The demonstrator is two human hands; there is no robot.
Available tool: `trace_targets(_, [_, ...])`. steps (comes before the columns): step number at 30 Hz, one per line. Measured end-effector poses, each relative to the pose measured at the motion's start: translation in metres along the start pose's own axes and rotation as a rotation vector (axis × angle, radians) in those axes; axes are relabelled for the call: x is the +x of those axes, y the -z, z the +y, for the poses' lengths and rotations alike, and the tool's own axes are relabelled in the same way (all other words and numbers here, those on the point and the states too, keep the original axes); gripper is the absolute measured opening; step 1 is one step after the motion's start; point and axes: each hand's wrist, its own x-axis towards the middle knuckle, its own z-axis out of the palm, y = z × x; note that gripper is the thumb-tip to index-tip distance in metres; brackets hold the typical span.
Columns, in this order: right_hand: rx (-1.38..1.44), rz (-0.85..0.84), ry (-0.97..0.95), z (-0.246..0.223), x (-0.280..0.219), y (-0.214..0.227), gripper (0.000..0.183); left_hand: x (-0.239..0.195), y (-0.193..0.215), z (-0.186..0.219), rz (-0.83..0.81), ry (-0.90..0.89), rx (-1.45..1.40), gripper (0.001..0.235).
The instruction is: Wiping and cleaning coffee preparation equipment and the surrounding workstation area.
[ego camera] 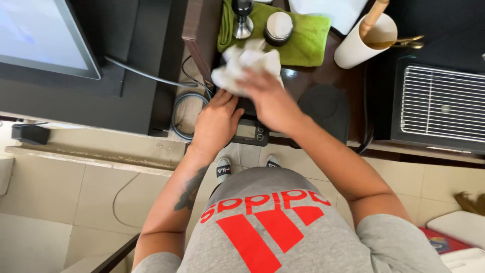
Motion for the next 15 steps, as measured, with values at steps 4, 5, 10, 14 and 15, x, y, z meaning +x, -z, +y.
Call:
trace_targets(4, [0.095, -0.112, 0.047, 0.002, 0.008, 0.016, 0.058, 0.001, 0.021, 0.010, -0.132, 0.097, -0.055, 0.022])
trace_targets(5, [0.207, -0.074, -0.035, 0.001, 0.014, 0.028, 0.055, 0.000, 0.024, 0.011, -0.064, 0.078, -0.082, 0.021])
trace_targets(10, [0.549, 0.244, -0.142, -0.020, 0.052, 0.033, 0.045, 0.032, 0.058, 0.024, 0.357, -0.047, -0.092, 0.024])
trace_targets(14, [0.861, 0.329, -0.076, -0.044, 0.091, -0.021, 0.056, 0.068, 0.062, 0.010, 0.538, 0.014, -0.323, 0.037])
trace_targets(15, [0.879, 0.330, -0.004, -0.052, 0.101, -0.029, 0.060, 0.078, 0.058, 0.002, 0.535, 0.057, -0.482, 0.043])
